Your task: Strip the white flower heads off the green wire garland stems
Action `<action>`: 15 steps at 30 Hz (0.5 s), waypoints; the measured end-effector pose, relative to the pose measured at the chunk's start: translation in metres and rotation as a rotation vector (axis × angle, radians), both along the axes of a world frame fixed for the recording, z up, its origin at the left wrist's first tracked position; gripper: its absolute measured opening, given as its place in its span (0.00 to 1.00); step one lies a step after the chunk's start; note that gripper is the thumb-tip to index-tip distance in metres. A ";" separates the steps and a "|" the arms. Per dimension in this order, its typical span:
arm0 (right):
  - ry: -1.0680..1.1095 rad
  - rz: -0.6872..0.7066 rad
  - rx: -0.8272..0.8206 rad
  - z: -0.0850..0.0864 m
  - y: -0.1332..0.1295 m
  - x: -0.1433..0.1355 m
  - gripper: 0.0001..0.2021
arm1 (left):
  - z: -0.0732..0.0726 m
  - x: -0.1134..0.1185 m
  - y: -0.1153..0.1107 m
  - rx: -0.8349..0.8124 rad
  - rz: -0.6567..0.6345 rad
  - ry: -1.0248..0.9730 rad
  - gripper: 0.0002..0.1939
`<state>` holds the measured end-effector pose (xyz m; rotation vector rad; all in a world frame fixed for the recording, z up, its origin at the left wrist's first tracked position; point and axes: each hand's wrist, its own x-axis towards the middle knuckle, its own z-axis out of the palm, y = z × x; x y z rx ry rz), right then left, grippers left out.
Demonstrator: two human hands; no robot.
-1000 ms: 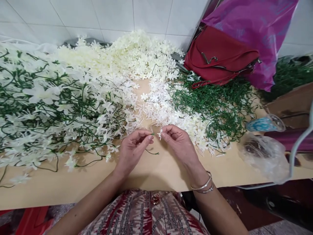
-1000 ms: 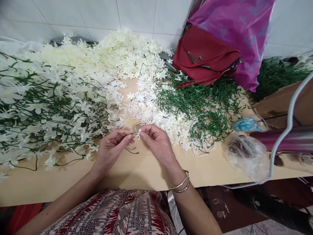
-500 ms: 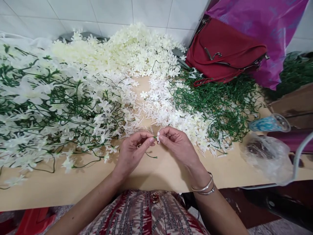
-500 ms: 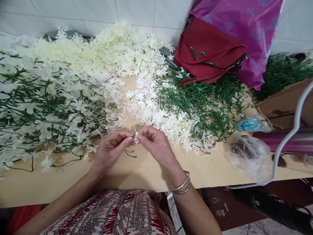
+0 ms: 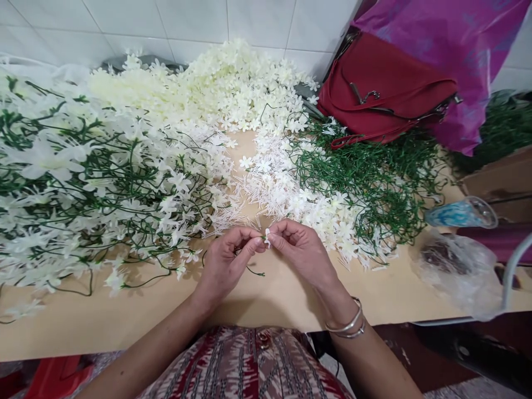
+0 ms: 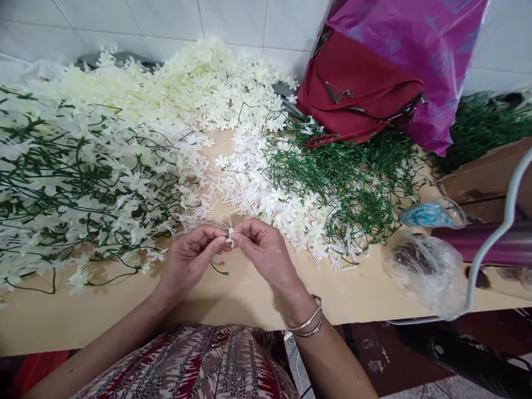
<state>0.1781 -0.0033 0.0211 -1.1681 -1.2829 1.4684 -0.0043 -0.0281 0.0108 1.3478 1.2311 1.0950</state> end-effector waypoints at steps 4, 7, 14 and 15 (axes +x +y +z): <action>-0.015 -0.017 0.013 -0.003 0.000 -0.001 0.12 | -0.002 0.000 -0.001 -0.010 0.011 -0.029 0.09; -0.015 -0.013 0.018 -0.006 -0.001 -0.002 0.11 | -0.006 0.000 -0.001 -0.008 0.012 -0.045 0.09; -0.007 -0.023 0.021 -0.006 -0.001 -0.006 0.10 | -0.009 0.001 0.000 -0.041 -0.003 -0.086 0.09; 0.010 -0.019 0.021 -0.005 0.000 -0.006 0.10 | -0.009 0.001 0.000 -0.041 -0.007 -0.095 0.09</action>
